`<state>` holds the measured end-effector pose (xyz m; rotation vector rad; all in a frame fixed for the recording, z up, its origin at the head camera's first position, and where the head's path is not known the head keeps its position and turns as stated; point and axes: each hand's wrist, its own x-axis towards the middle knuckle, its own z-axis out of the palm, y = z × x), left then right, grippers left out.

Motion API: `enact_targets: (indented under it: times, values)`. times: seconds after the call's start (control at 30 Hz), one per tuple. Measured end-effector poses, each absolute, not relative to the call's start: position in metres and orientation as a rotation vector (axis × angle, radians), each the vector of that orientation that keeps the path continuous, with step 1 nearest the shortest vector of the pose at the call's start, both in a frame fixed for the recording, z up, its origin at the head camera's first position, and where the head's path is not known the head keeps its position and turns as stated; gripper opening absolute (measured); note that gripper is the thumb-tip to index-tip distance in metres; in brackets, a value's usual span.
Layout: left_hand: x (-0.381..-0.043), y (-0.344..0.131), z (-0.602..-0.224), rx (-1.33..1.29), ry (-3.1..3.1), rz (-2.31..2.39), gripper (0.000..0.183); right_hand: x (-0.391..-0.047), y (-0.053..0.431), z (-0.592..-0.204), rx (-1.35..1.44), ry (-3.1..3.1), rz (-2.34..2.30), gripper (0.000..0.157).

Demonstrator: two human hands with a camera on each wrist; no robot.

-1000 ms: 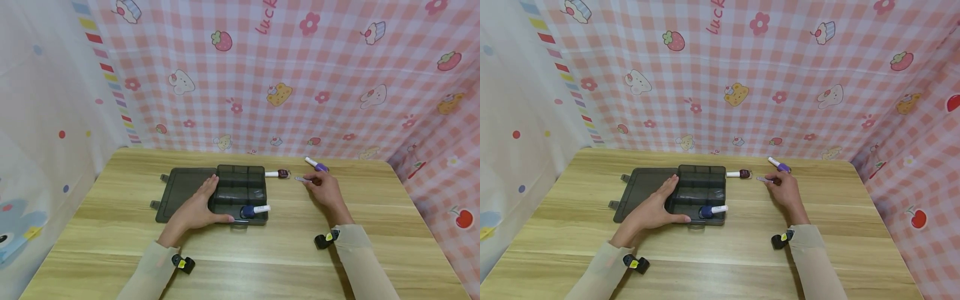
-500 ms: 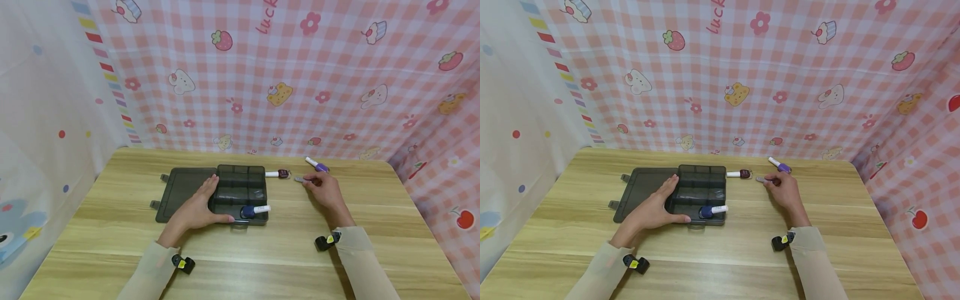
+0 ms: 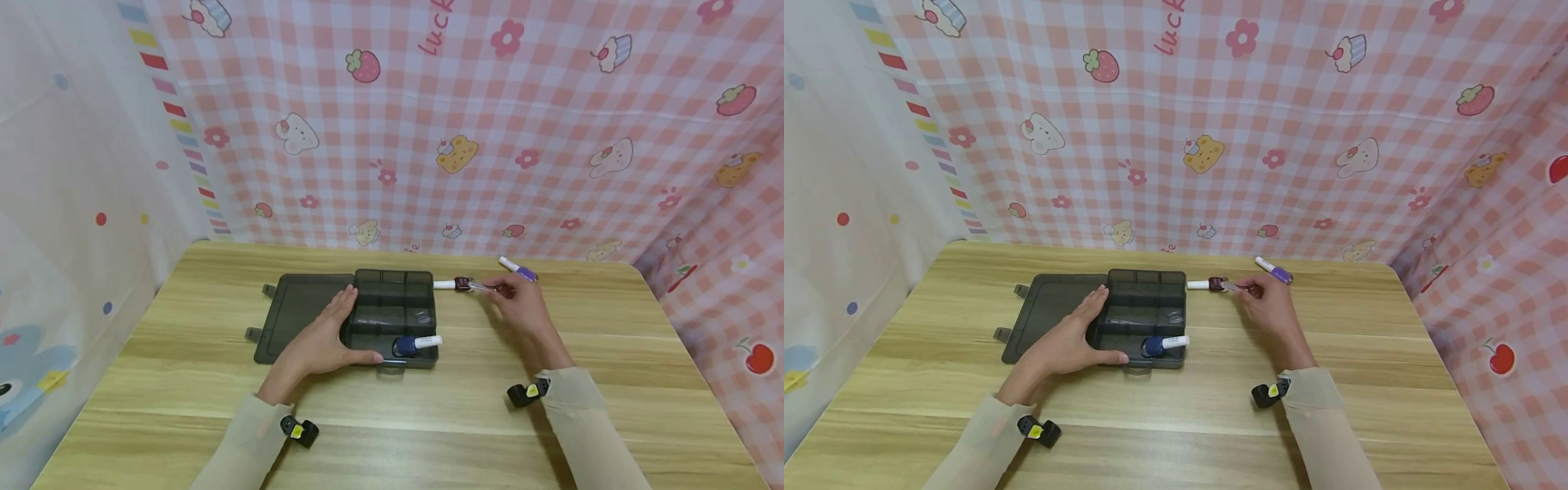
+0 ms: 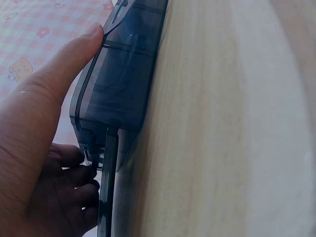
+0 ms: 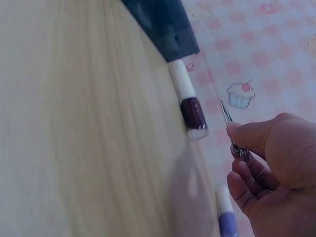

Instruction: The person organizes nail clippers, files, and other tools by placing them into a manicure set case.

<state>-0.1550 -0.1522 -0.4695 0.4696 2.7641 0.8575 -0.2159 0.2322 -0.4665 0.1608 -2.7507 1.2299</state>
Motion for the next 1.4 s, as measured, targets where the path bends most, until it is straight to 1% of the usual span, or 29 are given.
enact_targets:
  times: [0.33, 0.57, 0.97, 1.23, 1.4]
  values:
    - [-0.156, -0.152, -0.468, 0.463, 2.760, 0.855, 0.137, -0.219, 0.207, -0.452, 0.226, -2.756, 1.241, 0.017]
    - [-0.156, -0.152, -0.468, 0.468, 2.758, 0.863, 0.137, -0.221, 0.189, -0.443, 0.295, -2.723, 1.219, 0.014]
    - [-0.157, -0.153, -0.467, 0.460, 2.761, 0.849, 0.137, -0.225, 0.150, -0.425, 0.402, -2.738, 1.260, 0.014]
    - [-0.156, -0.153, -0.468, 0.463, 2.762, 0.859, 0.137, -0.229, 0.127, -0.420, 0.484, -2.752, 1.232, 0.014]
    - [-0.156, -0.152, -0.469, 0.476, 2.762, 0.870, 0.137, -0.232, 0.118, -0.421, 0.471, -2.791, 1.206, 0.015]
